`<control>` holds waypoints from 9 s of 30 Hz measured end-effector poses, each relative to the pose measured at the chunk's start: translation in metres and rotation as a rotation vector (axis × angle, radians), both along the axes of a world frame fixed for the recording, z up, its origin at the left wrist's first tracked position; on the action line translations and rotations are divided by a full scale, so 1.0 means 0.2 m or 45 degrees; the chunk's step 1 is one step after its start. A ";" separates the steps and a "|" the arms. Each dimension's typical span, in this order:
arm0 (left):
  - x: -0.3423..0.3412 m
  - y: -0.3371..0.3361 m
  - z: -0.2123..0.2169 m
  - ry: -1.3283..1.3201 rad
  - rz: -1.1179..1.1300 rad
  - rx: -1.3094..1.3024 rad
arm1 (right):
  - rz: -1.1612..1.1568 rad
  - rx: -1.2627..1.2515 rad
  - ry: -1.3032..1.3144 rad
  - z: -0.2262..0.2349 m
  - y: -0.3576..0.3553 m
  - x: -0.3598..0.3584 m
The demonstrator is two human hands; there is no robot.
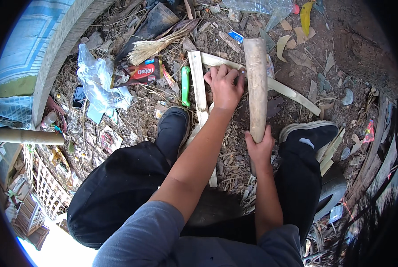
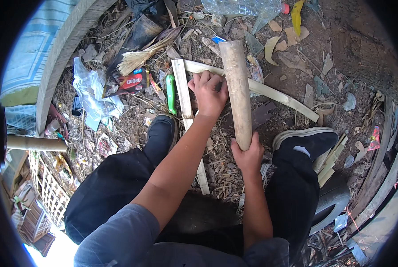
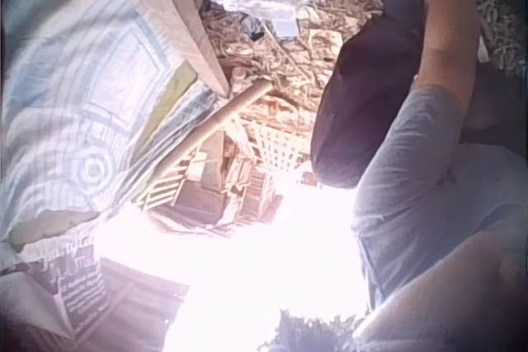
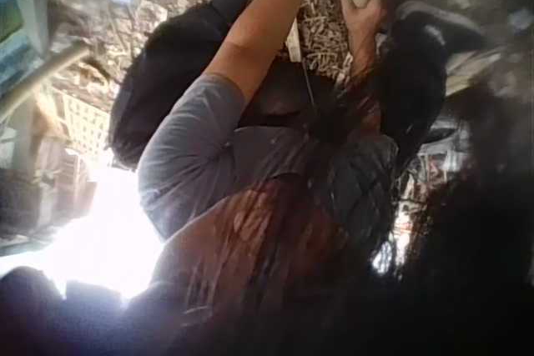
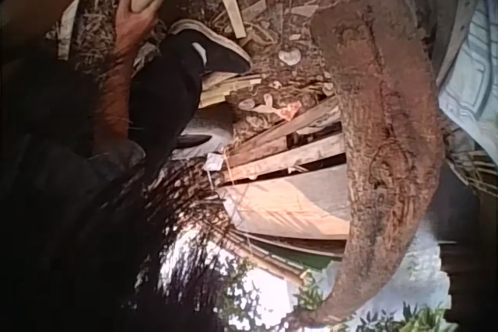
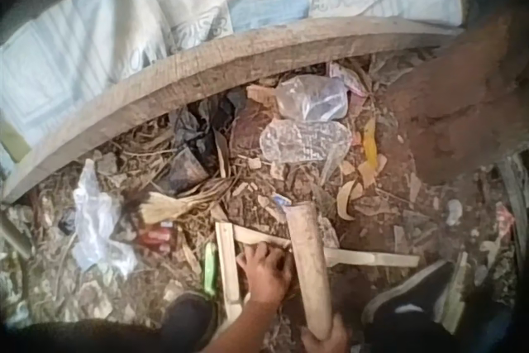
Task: The person peels thin strips from a bamboo pole by hand and with a knife. They handle various bamboo strips and a larger bamboo segment while sitting on a tire in an outdoor area.
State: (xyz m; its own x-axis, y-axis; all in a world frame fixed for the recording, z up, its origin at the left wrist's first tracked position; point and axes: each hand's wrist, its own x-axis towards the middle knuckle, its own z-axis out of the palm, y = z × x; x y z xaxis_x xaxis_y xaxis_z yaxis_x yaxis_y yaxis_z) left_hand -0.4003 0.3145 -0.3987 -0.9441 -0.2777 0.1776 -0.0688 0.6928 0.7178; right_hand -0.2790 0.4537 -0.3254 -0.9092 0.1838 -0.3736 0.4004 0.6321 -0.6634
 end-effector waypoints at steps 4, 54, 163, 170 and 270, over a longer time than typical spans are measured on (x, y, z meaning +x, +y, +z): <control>0.00 0.00 -0.01 0.037 -0.046 -0.086 | 0.044 0.098 -0.096 0.03 0.00 -0.01; 0.03 -0.05 0.01 -0.033 -0.037 -0.114 | 0.009 -0.092 0.083 0.03 -0.05 0.05; -0.06 -0.12 0.01 -0.068 -0.279 -0.107 | -0.036 -0.077 0.086 0.08 -0.09 0.07; -0.08 -0.09 0.04 -0.100 -0.239 -0.192 | -0.030 -0.031 0.139 0.00 -0.02 0.10; -0.09 -0.10 -0.04 0.004 -0.171 0.095 | 0.090 0.327 -0.021 0.08 -0.06 0.07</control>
